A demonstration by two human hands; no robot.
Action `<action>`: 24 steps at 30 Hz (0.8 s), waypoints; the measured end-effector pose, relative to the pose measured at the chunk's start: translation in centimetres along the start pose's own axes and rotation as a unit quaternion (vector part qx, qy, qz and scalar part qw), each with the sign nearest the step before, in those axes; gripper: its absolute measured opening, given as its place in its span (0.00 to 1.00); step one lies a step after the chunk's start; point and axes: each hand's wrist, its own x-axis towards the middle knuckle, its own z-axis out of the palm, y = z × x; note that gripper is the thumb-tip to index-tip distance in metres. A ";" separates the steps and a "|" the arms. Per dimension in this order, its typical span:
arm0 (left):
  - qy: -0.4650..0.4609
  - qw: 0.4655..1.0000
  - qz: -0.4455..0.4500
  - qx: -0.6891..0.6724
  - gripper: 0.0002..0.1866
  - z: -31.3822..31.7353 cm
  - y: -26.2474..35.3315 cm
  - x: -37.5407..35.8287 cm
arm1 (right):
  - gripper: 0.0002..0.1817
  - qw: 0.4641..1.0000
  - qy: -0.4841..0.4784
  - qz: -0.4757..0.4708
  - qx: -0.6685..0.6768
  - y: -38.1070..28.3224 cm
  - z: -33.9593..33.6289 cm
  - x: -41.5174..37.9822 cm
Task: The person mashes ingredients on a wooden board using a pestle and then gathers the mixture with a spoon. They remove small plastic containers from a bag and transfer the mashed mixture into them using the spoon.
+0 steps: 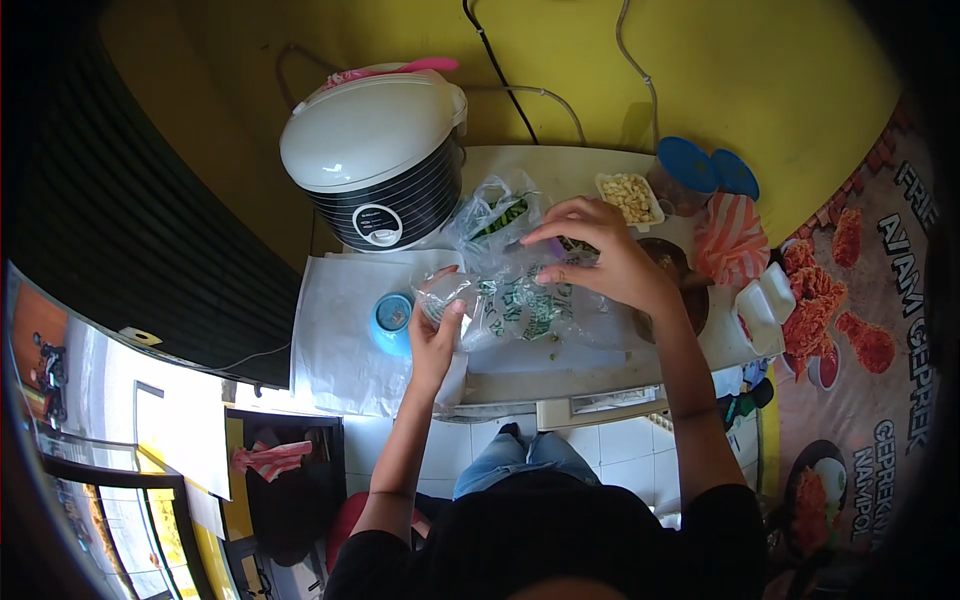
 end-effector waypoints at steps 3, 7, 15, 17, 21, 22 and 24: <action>0.028 0.999 0.005 0.042 0.21 0.1 0.2 -0.1 | 0.16 0.981 0.136 0.089 0.104 0.3 -1.8 -3.1; 0.059 0.997 0.012 0.050 0.20 0.0 0.2 -0.4 | 0.16 0.944 0.164 0.242 0.149 3.0 -2.8 -8.6; 0.106 0.992 -0.012 0.065 0.17 1.2 0.3 -2.0 | 0.15 0.946 0.066 0.254 0.192 7.1 -3.2 -12.7; 0.125 0.990 -0.011 0.061 0.17 1.7 0.4 -2.3 | 0.14 0.914 0.024 0.250 0.319 6.6 -3.6 -12.4; 0.130 0.988 -0.038 0.075 0.16 2.3 0.3 -3.0 | 0.14 0.898 -0.052 0.216 0.379 4.4 -3.7 -11.2; 0.134 0.987 -0.027 0.084 0.14 2.7 0.4 -3.1 | 0.15 0.882 -0.050 0.225 0.410 3.9 -3.8 -11.1; 0.145 0.982 -0.028 0.118 0.12 2.9 0.4 -3.2 | 0.15 0.847 -0.046 0.241 0.471 3.5 -4.1 -10.9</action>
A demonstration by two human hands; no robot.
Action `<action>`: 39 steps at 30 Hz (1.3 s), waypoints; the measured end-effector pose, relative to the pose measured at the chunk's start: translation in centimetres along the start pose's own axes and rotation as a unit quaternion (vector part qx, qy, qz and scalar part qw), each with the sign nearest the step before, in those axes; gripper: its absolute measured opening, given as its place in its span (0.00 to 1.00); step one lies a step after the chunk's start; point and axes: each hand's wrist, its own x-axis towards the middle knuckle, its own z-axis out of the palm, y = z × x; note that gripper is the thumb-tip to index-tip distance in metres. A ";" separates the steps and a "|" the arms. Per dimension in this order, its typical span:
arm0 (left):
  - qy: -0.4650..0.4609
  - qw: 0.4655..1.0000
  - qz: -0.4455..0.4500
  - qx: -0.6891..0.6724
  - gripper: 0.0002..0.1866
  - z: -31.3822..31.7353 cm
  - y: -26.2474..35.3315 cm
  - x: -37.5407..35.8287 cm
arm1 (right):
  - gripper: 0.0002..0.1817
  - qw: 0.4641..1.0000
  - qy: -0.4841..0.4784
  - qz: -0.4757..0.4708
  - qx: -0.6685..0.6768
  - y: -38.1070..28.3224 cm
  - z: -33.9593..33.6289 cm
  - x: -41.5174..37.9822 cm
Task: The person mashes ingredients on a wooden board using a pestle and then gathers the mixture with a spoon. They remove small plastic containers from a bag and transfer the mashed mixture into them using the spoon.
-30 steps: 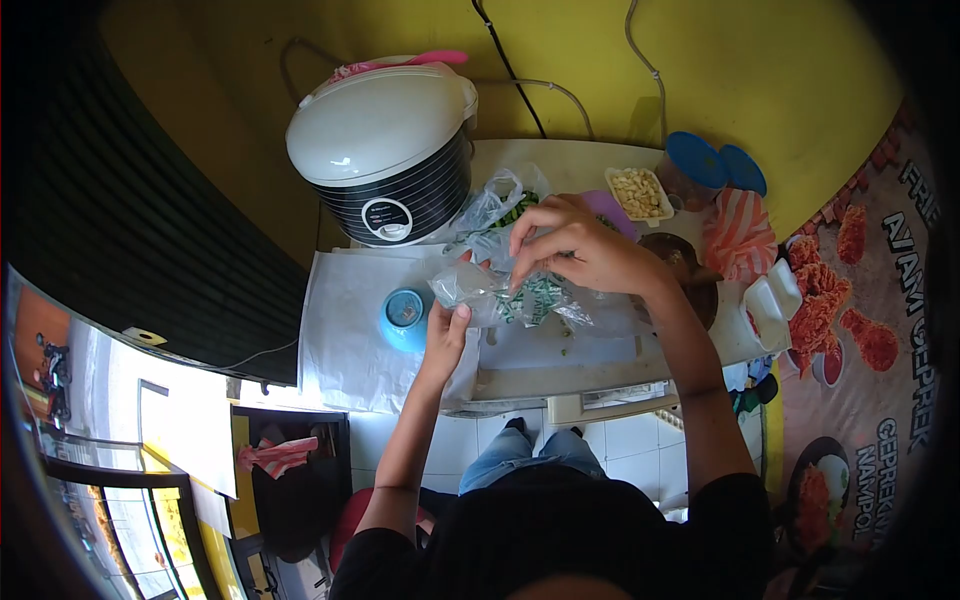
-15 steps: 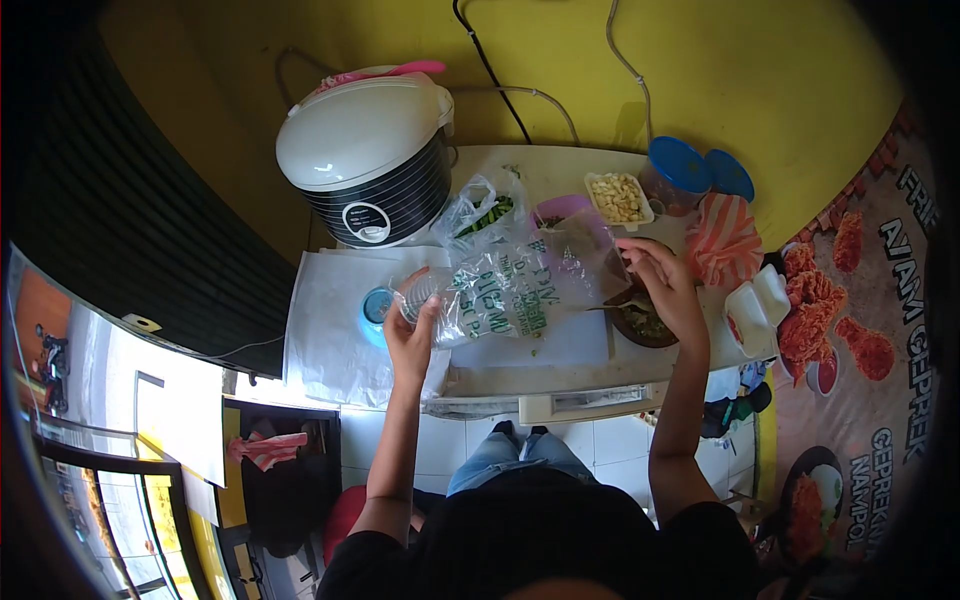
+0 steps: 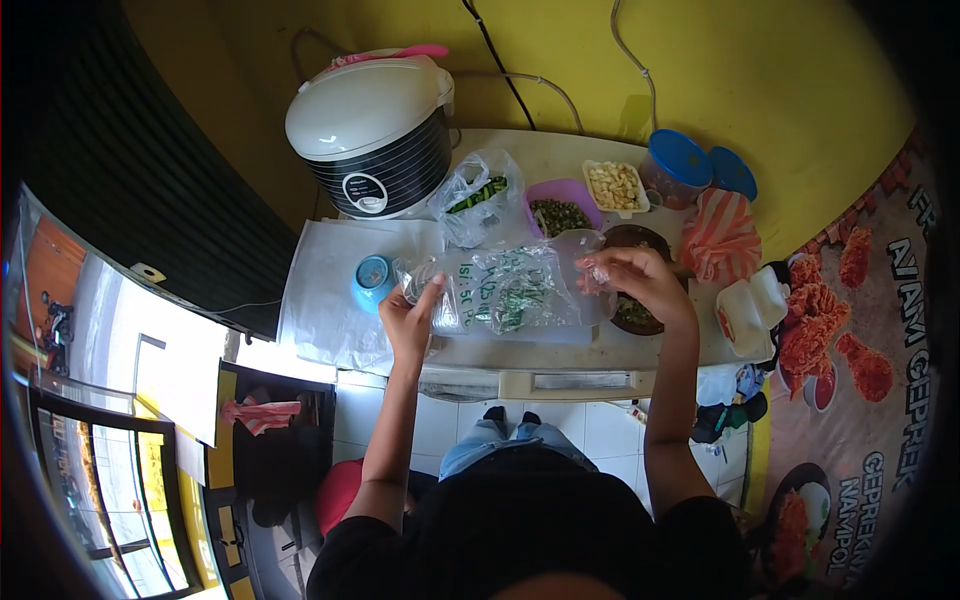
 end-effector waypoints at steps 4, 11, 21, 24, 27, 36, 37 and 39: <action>-0.010 0.999 -0.032 0.027 0.11 -0.5 -0.2 0.2 | 0.16 0.985 -0.080 0.119 -0.093 0.2 -0.4 0.2; -0.161 0.972 -0.160 -0.054 0.23 -2.2 2.1 -1.2 | 0.20 0.992 -0.107 0.050 -0.050 4.5 0.9 2.2; 0.006 0.997 -0.051 -0.054 0.12 -3.6 -0.5 -1.1 | 0.16 0.996 -0.073 0.045 -0.004 2.2 -0.7 1.9; -0.018 0.999 -0.022 -0.045 0.12 -3.9 -1.5 -1.2 | 0.17 0.987 -0.099 0.124 0.027 3.1 -0.1 1.8; -0.059 0.995 -0.022 -0.078 0.13 -3.2 -0.4 -1.4 | 0.18 0.987 -0.132 0.086 0.026 5.8 -0.2 2.4; -0.193 0.979 -0.018 -0.067 0.28 -2.7 1.8 -2.1 | 0.27 0.980 -0.137 0.145 -0.014 1.9 2.9 2.1; -0.209 0.975 -0.009 -0.070 0.29 -2.9 1.6 -2.1 | 0.27 0.978 -0.135 0.158 -0.034 2.3 2.5 2.0; -0.240 0.968 0.010 -0.076 0.33 -3.4 1.4 -2.3 | 0.27 0.974 -0.138 0.165 -0.067 2.3 2.0 1.9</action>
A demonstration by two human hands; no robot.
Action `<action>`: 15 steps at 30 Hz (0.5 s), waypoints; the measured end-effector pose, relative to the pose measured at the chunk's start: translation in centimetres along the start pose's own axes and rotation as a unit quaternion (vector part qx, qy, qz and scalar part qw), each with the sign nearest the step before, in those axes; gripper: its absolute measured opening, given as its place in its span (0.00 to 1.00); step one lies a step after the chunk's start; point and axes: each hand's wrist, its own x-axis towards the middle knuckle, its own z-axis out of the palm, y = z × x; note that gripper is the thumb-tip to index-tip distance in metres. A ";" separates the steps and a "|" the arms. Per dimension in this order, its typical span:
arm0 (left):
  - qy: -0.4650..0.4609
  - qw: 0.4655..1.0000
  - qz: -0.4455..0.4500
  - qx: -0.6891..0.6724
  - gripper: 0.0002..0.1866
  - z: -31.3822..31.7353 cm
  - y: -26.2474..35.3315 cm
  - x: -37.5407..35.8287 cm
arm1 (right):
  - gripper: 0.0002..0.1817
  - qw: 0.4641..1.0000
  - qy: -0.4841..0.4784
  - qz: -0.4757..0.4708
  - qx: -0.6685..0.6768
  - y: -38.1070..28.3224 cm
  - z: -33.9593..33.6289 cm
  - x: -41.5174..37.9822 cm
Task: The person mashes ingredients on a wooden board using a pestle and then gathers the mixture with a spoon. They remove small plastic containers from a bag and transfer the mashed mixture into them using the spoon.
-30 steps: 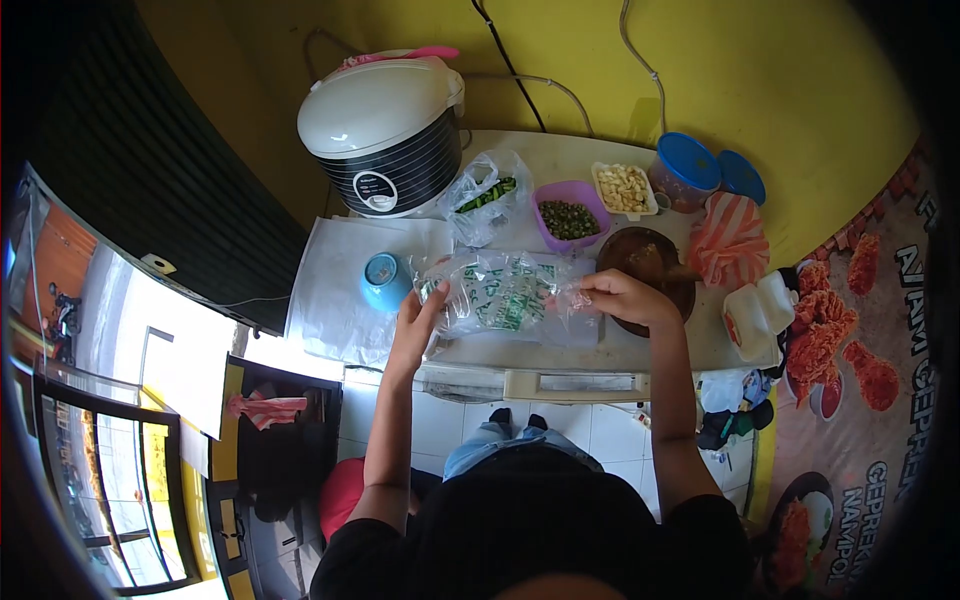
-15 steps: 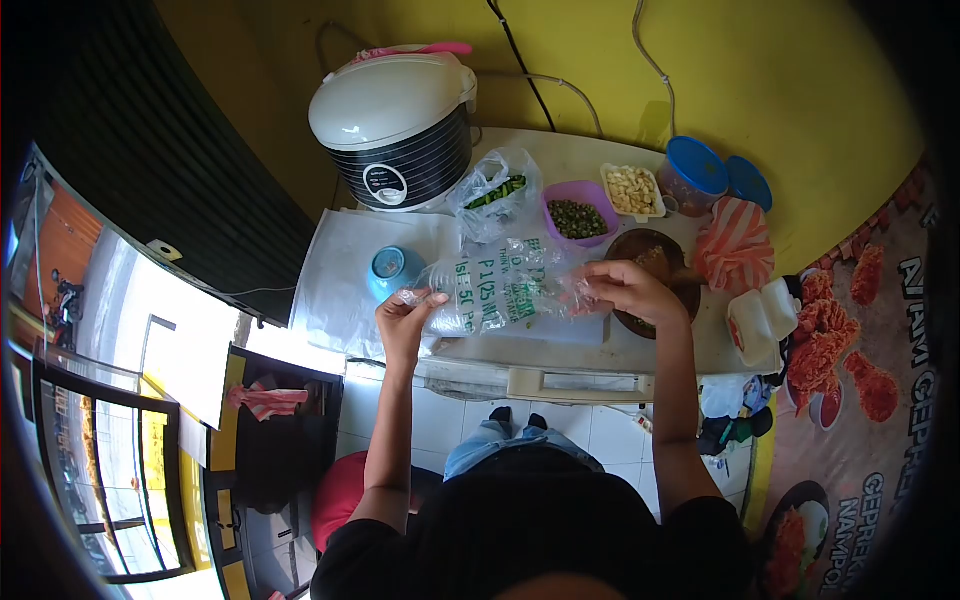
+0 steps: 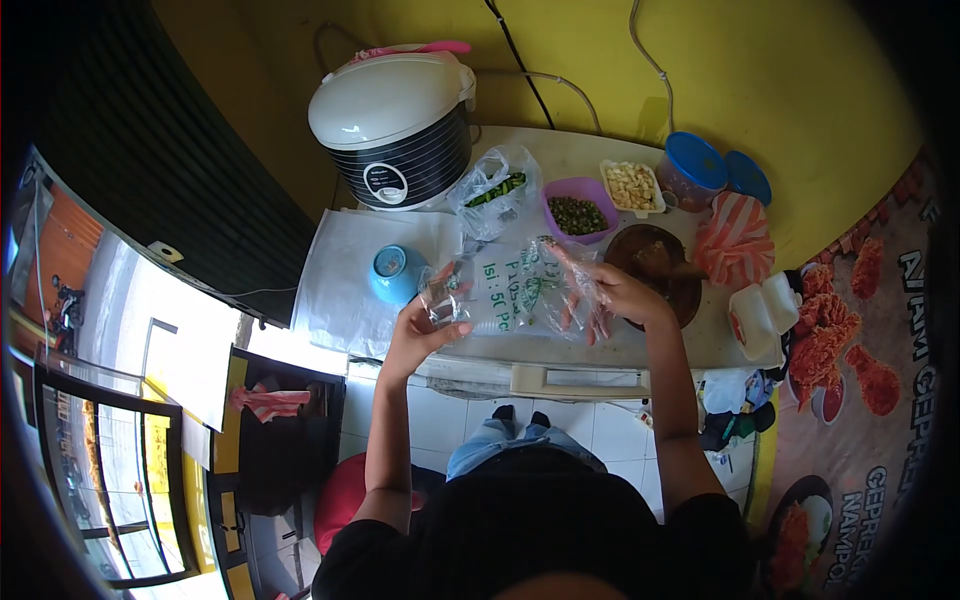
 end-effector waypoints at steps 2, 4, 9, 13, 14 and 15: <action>-0.007 0.999 -0.023 -0.047 0.32 -0.2 0.5 -0.3 | 0.26 0.999 -0.005 -0.010 -0.030 -0.7 -0.2 -0.2; -0.007 0.997 -0.057 -0.055 0.30 -1.0 0.2 -0.6 | 0.25 0.994 -0.013 -0.082 -0.070 -0.1 -0.5 0.5; 0.036 0.994 -0.094 -0.032 0.21 -1.7 -1.0 -1.0 | 0.25 0.946 0.030 -0.292 -0.136 1.7 1.1 2.4; 0.029 0.997 -0.070 -0.013 0.17 -1.1 -0.9 -1.0 | 0.31 0.989 0.016 -0.125 -0.074 -0.4 3.0 1.9; 0.034 0.997 -0.070 -0.027 0.17 -0.7 -0.5 -0.9 | 0.33 0.993 0.020 -0.091 -0.069 -0.6 3.4 1.9; 0.040 0.996 -0.069 -0.042 0.17 -0.3 -0.3 -0.9 | 0.34 0.994 0.011 -0.084 -0.063 -0.7 3.7 2.0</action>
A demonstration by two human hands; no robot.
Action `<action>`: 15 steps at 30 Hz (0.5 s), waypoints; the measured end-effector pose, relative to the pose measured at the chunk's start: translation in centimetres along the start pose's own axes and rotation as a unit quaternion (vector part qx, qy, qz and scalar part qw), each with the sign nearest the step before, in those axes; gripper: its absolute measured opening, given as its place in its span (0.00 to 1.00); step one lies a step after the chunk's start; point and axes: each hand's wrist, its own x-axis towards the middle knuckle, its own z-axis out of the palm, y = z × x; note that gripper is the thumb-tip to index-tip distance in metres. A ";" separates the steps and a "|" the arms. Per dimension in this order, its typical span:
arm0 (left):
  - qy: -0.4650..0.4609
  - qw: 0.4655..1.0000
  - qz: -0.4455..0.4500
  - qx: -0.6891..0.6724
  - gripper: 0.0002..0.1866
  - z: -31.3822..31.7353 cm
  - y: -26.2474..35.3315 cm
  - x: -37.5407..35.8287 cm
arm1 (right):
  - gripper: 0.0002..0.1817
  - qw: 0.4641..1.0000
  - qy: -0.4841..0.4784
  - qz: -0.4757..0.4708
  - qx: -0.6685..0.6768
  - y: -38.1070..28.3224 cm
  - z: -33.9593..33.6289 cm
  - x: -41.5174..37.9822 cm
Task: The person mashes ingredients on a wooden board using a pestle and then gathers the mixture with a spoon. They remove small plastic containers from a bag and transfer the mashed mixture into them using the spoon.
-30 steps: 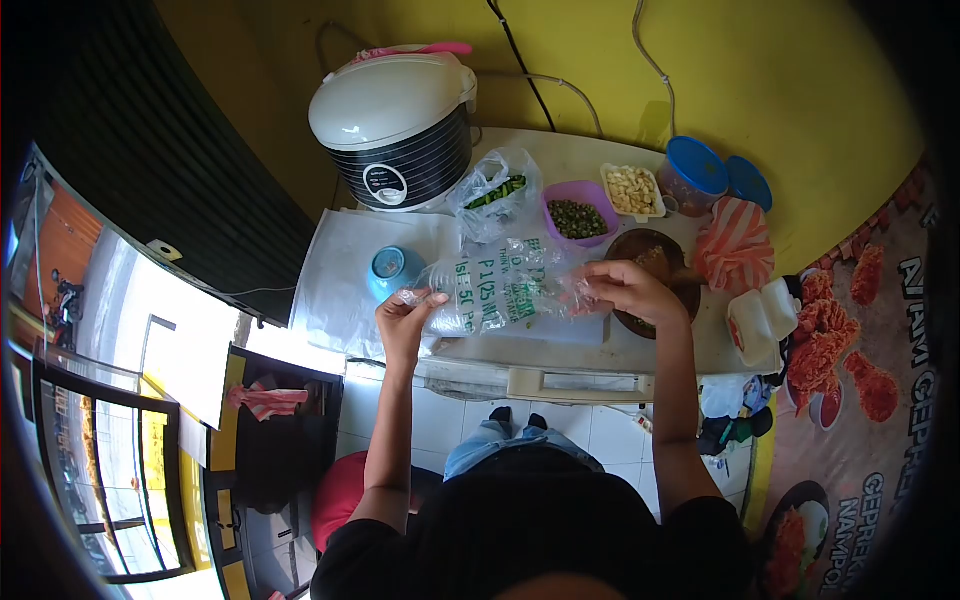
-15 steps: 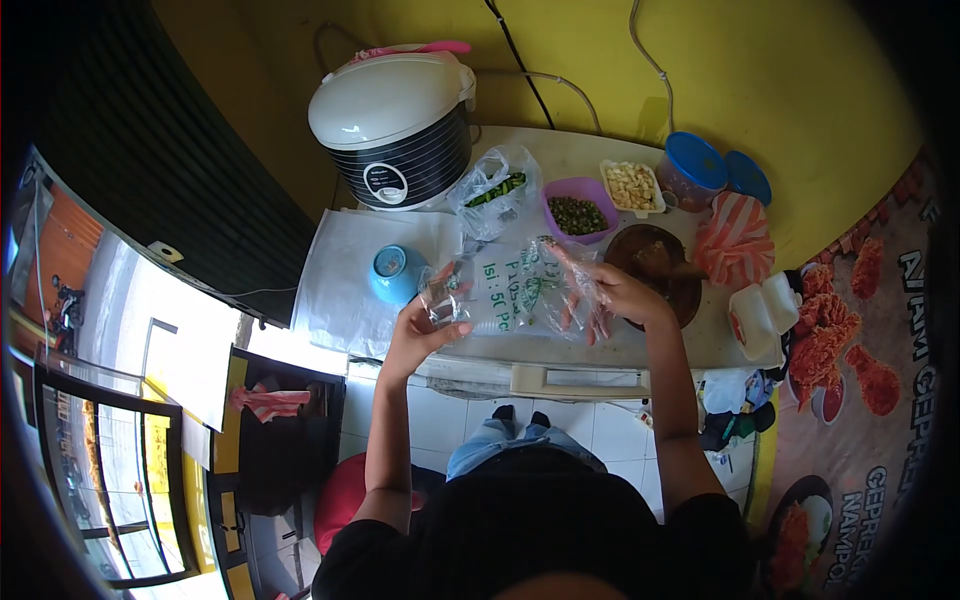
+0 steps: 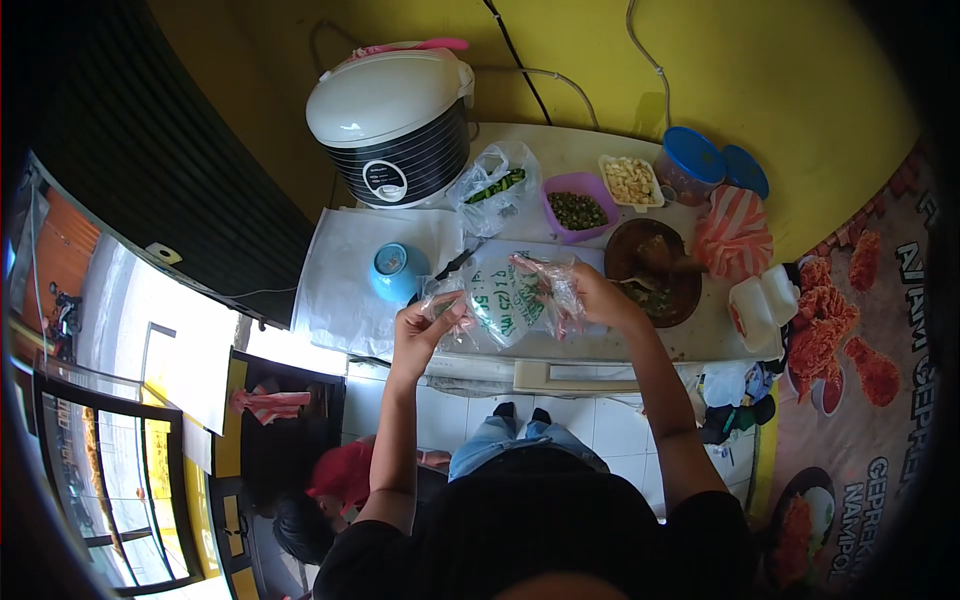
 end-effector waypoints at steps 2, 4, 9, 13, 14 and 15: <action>0.020 1.000 0.004 -0.016 0.17 0.6 0.0 0.0 | 0.37 1.000 -0.019 0.011 0.011 -0.2 0.4 0.3; 0.014 0.999 -0.026 -0.035 0.20 0.9 0.5 0.0 | 0.37 1.000 -0.008 -0.007 -0.014 0.4 1.0 1.0; -0.008 0.997 0.059 0.058 0.16 1.9 1.2 -0.4 | 0.35 0.980 0.074 -0.153 -0.105 3.2 1.8 2.6; 0.057 0.995 0.013 0.076 0.11 1.6 1.4 -0.7 | 0.38 0.976 0.057 -0.211 -0.005 3.8 2.2 3.6; 0.088 0.993 -0.002 0.078 0.10 1.5 1.4 -0.7 | 0.39 0.981 0.038 -0.189 0.023 4.1 2.2 3.7; 0.068 0.992 0.046 0.093 0.10 1.0 0.8 -0.7 | 0.39 0.985 0.021 -0.166 0.050 4.2 2.3 3.9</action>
